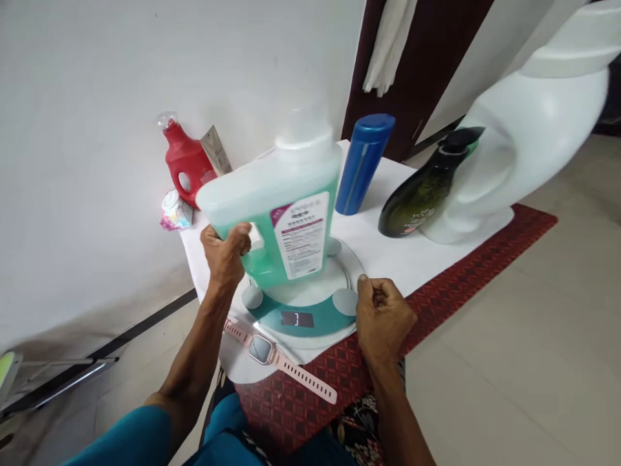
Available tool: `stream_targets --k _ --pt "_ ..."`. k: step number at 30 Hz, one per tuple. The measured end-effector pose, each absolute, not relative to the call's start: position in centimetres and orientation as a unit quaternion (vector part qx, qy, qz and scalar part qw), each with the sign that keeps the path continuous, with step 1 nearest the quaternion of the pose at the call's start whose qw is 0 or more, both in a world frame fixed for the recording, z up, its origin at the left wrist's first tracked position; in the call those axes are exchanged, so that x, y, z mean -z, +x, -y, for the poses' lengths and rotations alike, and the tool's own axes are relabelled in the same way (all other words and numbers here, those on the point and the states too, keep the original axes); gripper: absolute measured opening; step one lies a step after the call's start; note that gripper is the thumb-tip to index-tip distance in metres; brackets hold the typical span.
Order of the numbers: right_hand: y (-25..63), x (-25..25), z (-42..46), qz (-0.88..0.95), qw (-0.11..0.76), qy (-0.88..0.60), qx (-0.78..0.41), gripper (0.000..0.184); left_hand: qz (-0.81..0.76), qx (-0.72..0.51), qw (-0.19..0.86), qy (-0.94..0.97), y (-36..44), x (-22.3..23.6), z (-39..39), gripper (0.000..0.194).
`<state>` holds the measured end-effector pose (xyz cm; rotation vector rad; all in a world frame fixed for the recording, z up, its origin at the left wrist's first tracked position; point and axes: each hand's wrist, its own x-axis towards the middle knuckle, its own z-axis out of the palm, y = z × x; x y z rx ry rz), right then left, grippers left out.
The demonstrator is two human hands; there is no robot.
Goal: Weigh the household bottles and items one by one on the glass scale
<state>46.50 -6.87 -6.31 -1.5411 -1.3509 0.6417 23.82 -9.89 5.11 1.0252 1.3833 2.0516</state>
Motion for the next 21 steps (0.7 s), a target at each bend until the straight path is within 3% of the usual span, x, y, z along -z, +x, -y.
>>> stream_targets --k 5,11,21 --pt "46.5 6.6 6.9 0.556 0.481 -0.624 -0.265 0.062 -0.512 -0.788 0.104 0.327 19.4 -7.8 10.5 0.069" --pt "46.5 6.7 6.9 0.556 0.489 -0.615 -0.272 0.048 -0.552 -0.77 -0.059 0.315 12.0 -8.9 9.1 0.074" --pt "46.6 6.7 6.8 0.555 0.49 -0.617 -0.268 0.045 -0.578 -0.77 -0.113 0.247 4.5 -4.2 5.5 0.065"
